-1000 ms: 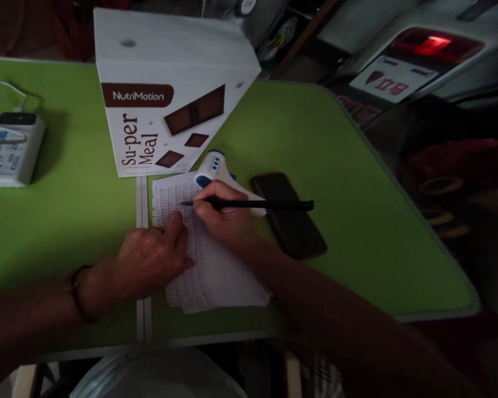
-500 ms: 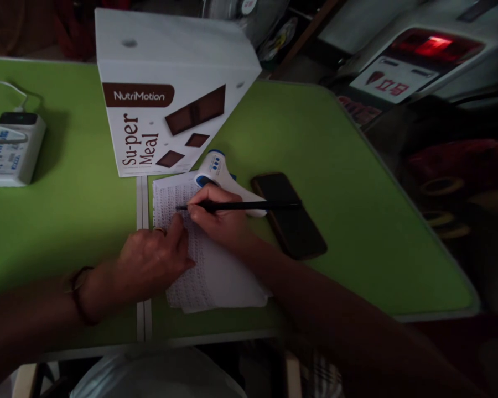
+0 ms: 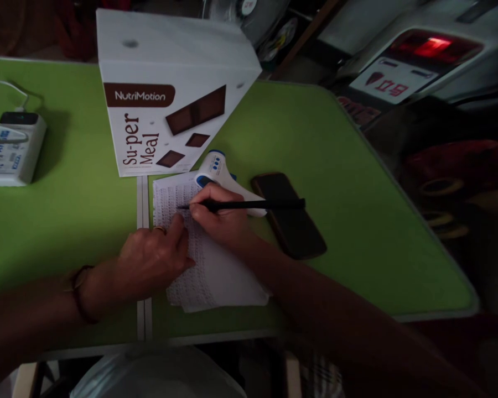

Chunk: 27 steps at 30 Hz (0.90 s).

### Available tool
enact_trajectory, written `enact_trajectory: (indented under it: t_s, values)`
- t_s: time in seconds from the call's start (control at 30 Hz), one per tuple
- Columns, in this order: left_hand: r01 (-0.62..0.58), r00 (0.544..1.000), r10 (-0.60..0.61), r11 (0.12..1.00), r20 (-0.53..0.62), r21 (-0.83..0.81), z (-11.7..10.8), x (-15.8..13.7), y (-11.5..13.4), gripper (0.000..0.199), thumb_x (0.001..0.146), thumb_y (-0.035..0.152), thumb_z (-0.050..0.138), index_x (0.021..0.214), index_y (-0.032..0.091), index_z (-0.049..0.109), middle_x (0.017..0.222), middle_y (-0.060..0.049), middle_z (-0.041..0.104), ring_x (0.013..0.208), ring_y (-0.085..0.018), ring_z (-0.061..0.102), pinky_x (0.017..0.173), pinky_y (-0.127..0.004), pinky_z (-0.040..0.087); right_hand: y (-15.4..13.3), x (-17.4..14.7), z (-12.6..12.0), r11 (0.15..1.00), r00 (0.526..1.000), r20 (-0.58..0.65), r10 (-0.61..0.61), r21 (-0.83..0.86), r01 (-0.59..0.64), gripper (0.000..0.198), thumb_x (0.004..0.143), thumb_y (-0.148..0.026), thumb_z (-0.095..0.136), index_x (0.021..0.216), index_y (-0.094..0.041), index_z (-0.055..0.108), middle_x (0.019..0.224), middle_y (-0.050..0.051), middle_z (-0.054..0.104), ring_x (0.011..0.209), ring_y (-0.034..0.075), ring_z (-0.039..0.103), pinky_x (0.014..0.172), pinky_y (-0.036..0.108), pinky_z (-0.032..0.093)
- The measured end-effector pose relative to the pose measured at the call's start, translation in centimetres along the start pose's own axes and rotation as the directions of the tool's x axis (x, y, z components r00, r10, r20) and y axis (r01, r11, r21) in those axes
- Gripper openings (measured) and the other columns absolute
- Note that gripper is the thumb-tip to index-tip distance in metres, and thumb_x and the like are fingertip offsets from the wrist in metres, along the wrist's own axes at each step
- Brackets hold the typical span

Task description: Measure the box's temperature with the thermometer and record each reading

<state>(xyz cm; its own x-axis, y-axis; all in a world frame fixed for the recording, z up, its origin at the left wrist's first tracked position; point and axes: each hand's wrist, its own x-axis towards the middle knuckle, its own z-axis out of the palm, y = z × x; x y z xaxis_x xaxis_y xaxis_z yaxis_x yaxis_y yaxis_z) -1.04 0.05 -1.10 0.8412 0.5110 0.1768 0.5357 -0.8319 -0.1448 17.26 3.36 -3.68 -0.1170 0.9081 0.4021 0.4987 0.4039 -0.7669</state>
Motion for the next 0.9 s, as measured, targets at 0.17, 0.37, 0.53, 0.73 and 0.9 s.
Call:
enact_trajectory:
  t_s: [0.17,0.37,0.53,0.73,0.9]
  values:
    - [0.003,1.000,-0.003,1.000,-0.020,0.002,-0.03,-0.01,-0.05,0.037,0.090,0.040,0.064,0.105,0.007,0.068,0.124,-0.020,0.064,0.056,-0.016,0.063,0.041,-0.031,0.048,-0.21,0.19,-0.11,0.999,0.999,-0.006,-0.047,0.017,0.047,0.010,0.073,-0.017,0.054,0.065,-0.021,0.051,0.058,-0.002,0.056,0.054,0.012,0.049,0.051,0.028,0.042]
    - [0.000,1.000,0.000,1.000,-0.010,0.023,-0.08,0.07,0.01,0.037,0.090,0.041,0.065,0.103,0.007,0.069,0.125,-0.020,0.065,0.056,-0.016,0.063,0.043,-0.031,0.049,-0.28,0.20,-0.12,0.998,0.999,-0.038,-0.038,0.038,0.040,0.010,0.072,-0.017,0.054,0.064,-0.021,0.051,0.056,-0.003,0.056,0.052,0.011,0.049,0.050,0.026,0.041]
    - [0.010,0.999,-0.010,1.000,-0.034,0.007,-0.20,0.19,0.04,0.037,0.089,0.042,0.067,0.102,0.008,0.071,0.122,-0.018,0.067,0.056,-0.018,0.065,0.042,-0.032,0.051,-0.33,0.19,-0.13,1.000,1.000,-0.021,-0.003,0.025,0.003,0.009,0.072,-0.019,0.053,0.064,-0.022,0.051,0.056,-0.003,0.055,0.054,0.011,0.049,0.052,0.027,0.042]
    - [0.011,1.000,-0.011,1.000,-0.013,0.014,-0.25,0.14,-0.07,0.038,0.090,0.044,0.065,0.100,0.008,0.070,0.124,-0.019,0.066,0.055,-0.018,0.064,0.041,-0.032,0.050,-0.30,0.19,-0.24,1.000,1.000,-0.009,0.013,0.007,-0.013,0.008,0.071,-0.019,0.053,0.065,-0.022,0.050,0.057,-0.003,0.052,0.054,0.011,0.045,0.054,0.027,0.041]
    - [0.001,1.000,0.000,1.000,-0.014,0.024,-0.09,0.11,-0.07,0.038,0.091,0.043,0.062,0.103,0.008,0.069,0.125,-0.019,0.065,0.055,-0.016,0.063,0.042,-0.031,0.049,-0.37,0.17,-0.28,0.999,0.999,-0.012,0.045,-0.004,-0.045,0.008,0.071,-0.021,0.053,0.063,-0.022,0.050,0.055,-0.004,0.051,0.053,0.011,0.043,0.051,0.027,0.037]
